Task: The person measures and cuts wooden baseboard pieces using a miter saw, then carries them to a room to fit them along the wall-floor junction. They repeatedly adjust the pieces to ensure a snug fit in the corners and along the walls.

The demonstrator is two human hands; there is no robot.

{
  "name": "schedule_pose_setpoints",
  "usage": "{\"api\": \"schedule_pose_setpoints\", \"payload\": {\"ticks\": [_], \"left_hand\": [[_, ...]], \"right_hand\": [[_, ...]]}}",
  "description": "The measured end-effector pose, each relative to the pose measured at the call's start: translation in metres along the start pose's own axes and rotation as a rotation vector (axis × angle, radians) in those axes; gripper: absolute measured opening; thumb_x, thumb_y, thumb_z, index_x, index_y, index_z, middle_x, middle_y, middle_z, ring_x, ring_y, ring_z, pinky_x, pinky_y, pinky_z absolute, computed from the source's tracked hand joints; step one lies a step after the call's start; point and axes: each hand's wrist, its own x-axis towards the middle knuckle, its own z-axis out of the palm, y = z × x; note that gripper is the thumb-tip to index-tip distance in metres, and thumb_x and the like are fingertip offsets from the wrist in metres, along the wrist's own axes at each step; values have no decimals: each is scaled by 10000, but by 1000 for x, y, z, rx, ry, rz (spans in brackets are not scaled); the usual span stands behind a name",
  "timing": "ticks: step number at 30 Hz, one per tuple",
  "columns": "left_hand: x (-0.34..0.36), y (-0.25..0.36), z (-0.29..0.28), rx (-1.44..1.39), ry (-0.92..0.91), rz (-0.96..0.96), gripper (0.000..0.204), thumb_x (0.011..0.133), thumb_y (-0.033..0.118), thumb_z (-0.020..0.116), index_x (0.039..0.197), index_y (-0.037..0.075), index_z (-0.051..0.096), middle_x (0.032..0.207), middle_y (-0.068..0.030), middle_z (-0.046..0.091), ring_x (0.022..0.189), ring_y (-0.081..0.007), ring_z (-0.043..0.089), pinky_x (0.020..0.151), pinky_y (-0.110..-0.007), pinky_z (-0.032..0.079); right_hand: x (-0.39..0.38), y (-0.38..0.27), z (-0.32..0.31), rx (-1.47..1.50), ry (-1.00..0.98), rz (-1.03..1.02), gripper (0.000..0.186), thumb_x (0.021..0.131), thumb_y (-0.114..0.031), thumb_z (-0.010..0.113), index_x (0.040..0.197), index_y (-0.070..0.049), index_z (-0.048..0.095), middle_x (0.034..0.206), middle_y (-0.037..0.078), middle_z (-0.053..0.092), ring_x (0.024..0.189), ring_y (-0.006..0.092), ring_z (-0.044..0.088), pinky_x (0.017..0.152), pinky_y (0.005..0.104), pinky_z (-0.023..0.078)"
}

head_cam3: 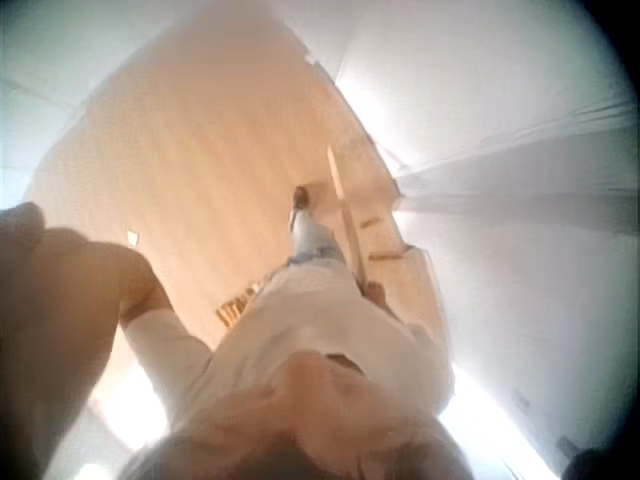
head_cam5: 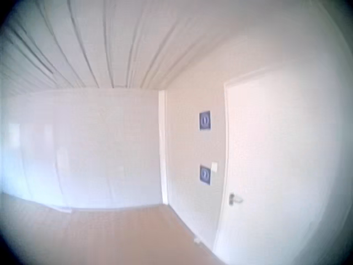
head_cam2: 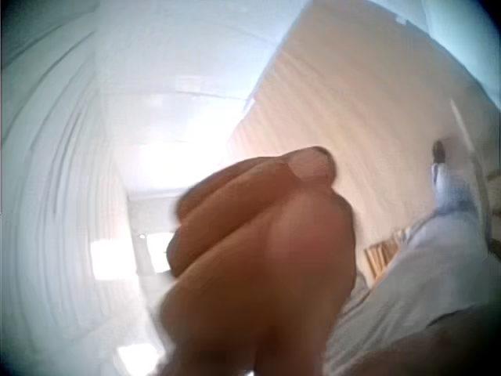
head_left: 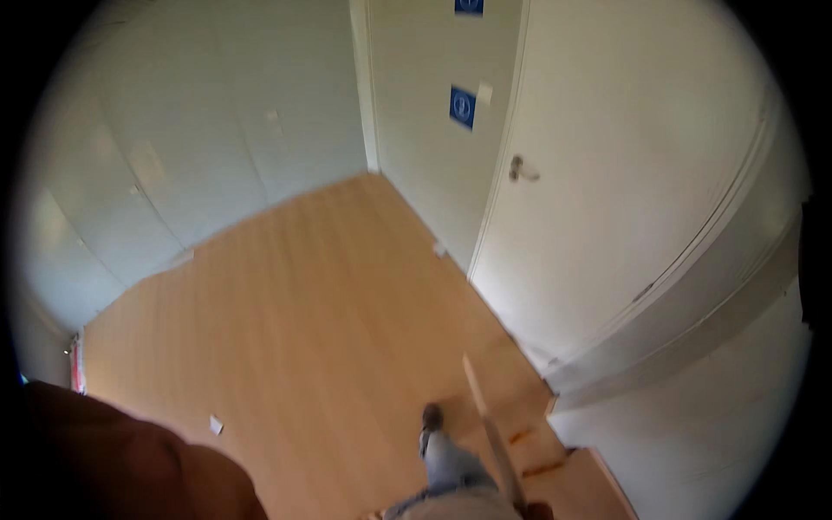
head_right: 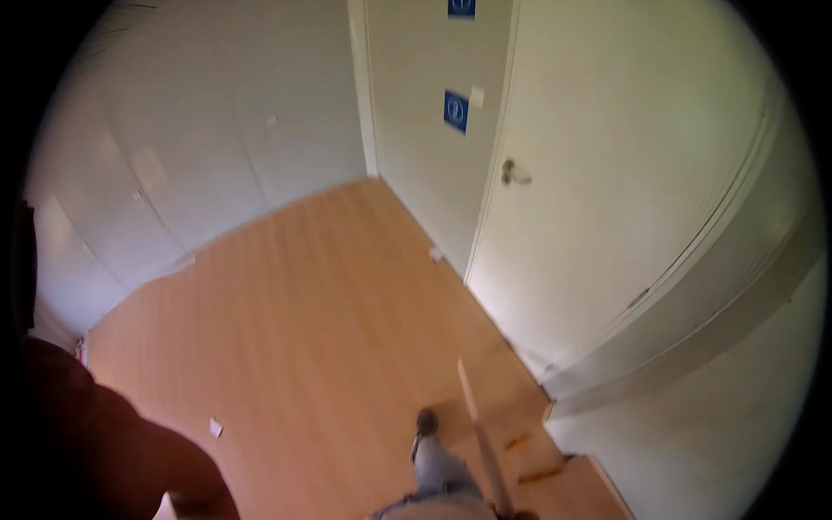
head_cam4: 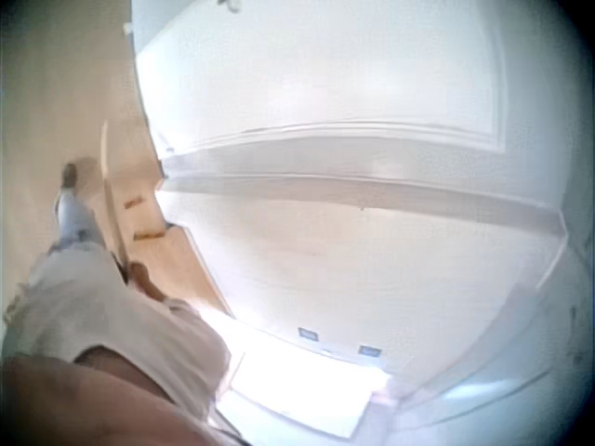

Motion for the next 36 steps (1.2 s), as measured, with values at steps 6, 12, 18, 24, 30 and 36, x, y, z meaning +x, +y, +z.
{"api": "schedule_pose_setpoints", "payload": {"ticks": [6, 12, 18, 24, 30, 36], "left_hand": [[-192, -132, 142, 117, -556, -811, 35, 929, 14, 646, 950, -2, 669, 900, -131, 713, 754, -309, 669, 683, -418, 543], [-559, -50, 93, 233, -1456, -1383, 253, 989, 297, 533, 936, 87, 664, 931, -180, 695, 895, -389, 675, 769, -522, 544], [-718, 0, -20, -252, -1992, -1814, 303, 964, 326, 563, 943, 70, 724, 929, -174, 732, 879, -358, 707, 786, -495, 561], [-833, -179, 54, -268, -1813, -1900, 310, 973, 319, 541, 896, 76, 718, 937, -140, 726, 902, -339, 693, 801, -509, 549], [-848, -493, 310, -119, -1519, -1796, 284, 985, 302, 588, 1013, 45, 706, 985, -161, 722, 991, -368, 679, 873, -476, 547], [-790, -688, 554, -85, -1562, -1423, 321, 974, 280, 575, 1173, 49, 673, 1216, -180, 689, 1130, -367, 645, 972, -466, 515]], "right_hand": [[-28, -50, -225, 123, 231, -152, 603, 930, -565, 501, 916, -22, 764, 895, 190, 740, 875, 380, 727, 728, 488, 565], [93, -71, -348, 324, 374, -83, 557, 829, -542, 577, 882, -22, 771, 868, 214, 736, 892, 387, 713, 841, 472, 547], [139, -140, -515, 383, 356, -33, 520, 870, -510, 555, 951, -42, 767, 980, 207, 742, 981, 381, 708, 877, 506, 538], [187, -189, -662, 342, 430, 9, 473, 914, -489, 567, 950, -57, 755, 948, 181, 743, 946, 365, 712, 851, 494, 547], [210, -228, -807, 325, 391, 23, 474, 931, -493, 566, 964, -58, 751, 940, 174, 743, 922, 358, 719, 817, 494, 559], [300, -238, -921, 329, 450, -43, 464, 949, -495, 552, 925, -72, 739, 915, 140, 741, 894, 336, 717, 806, 494, 560]]}}
